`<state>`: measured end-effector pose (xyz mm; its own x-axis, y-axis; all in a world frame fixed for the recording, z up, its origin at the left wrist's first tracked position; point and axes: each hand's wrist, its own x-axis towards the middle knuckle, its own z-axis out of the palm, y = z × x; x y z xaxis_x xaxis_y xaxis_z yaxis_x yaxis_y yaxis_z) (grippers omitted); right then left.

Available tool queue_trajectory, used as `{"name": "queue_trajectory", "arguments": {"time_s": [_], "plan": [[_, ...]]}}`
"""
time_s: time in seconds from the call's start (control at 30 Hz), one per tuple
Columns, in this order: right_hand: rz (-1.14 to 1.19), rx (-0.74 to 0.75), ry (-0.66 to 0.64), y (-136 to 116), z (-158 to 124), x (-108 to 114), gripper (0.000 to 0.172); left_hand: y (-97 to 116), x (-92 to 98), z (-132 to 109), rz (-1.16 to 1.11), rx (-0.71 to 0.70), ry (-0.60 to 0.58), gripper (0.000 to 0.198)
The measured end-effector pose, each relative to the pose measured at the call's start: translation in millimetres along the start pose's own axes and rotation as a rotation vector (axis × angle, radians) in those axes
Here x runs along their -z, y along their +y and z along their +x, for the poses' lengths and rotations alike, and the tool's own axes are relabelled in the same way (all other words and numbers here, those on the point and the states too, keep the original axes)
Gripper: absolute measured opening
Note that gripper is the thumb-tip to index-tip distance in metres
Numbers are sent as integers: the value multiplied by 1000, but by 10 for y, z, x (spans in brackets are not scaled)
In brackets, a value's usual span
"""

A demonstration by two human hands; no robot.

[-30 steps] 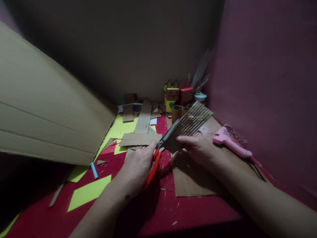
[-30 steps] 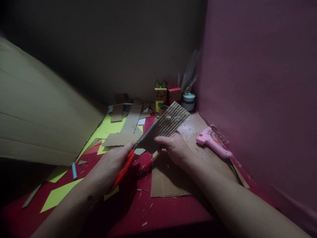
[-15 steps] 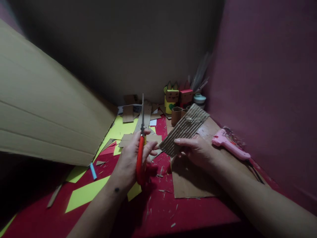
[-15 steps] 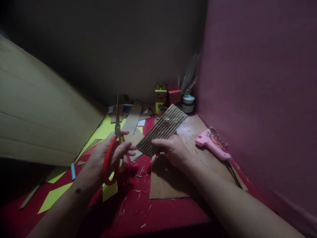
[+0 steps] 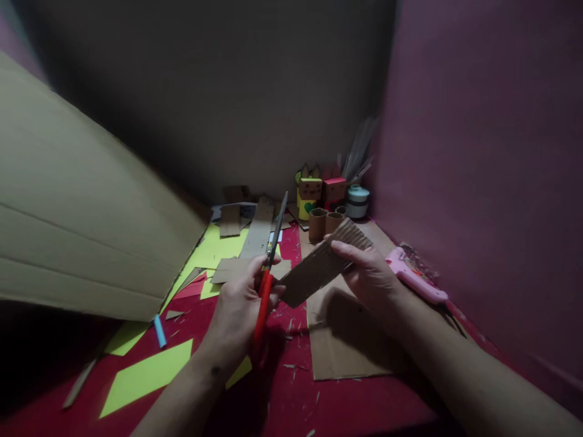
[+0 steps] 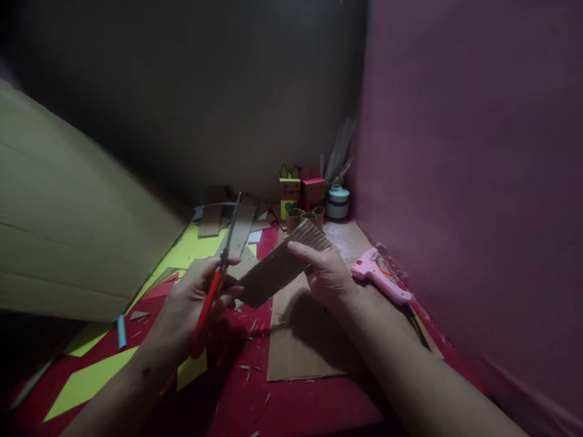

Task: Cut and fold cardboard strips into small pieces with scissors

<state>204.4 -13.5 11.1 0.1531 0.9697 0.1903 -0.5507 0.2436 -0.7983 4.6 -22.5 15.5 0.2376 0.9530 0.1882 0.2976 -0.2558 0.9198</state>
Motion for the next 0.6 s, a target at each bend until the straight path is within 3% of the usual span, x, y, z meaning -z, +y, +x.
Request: {"name": "queue_trajectory", "arguments": {"time_s": [0.13, 0.37, 0.6], "plan": [[15, -32, 66, -9, 25, 10, 18, -49, 21, -5, 48, -22, 19, 41], [59, -34, 47, -1, 38, 27, 17, -28, 47, 33, 62, -14, 36, 41], [50, -16, 151, -23, 75, 33, 16, 12, 33, 50, 50, 44, 27, 37]]}}
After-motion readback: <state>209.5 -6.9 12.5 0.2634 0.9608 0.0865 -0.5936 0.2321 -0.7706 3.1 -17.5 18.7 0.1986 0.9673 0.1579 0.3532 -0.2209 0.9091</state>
